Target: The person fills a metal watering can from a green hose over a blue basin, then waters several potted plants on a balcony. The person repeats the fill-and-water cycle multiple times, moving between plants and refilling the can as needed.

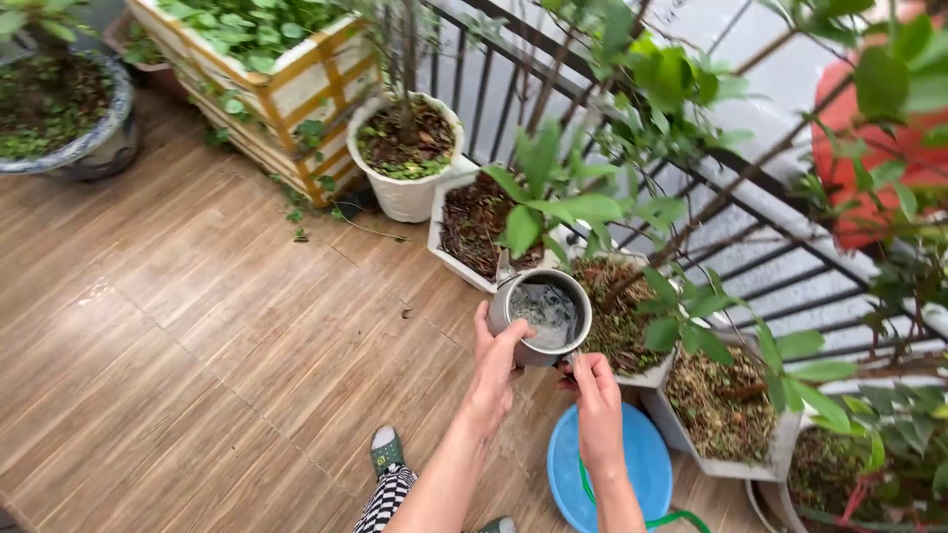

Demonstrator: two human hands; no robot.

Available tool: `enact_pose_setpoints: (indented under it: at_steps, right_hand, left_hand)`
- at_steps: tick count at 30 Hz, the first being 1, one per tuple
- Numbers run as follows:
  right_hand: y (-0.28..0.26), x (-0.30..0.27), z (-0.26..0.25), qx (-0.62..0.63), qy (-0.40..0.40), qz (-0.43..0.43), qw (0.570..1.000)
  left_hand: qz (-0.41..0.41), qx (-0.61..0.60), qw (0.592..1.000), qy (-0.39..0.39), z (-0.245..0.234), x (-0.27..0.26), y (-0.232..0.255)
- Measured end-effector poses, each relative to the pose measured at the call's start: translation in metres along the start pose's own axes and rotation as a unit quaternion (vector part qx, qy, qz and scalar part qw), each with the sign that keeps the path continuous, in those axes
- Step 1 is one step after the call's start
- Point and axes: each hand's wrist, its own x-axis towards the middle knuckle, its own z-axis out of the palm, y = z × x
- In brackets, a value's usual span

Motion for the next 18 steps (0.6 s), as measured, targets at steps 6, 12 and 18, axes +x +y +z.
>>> enact_pose_setpoints:
  at_steps: [6, 12, 18]
  right_hand:
    - [-0.033, 0.023, 0.087, 0.023, -0.036, -0.038, 0.998]
    - [-0.073, 0.033, 0.175, 0.069, -0.027, -0.068, 0.995]
    - [-0.103, 0.052, 0.238, 0.049, 0.043, -0.082, 0.994]
  left_hand:
    - [0.062, -0.012, 0.997, 0.053, -0.037, -0.014, 0.082]
    - [0.077, 0.026, 0.997, 0.021, -0.07, -0.03, 0.159]
    - [0.074, 0.025, 0.997, -0.001, -0.089, -0.024, 0.213]
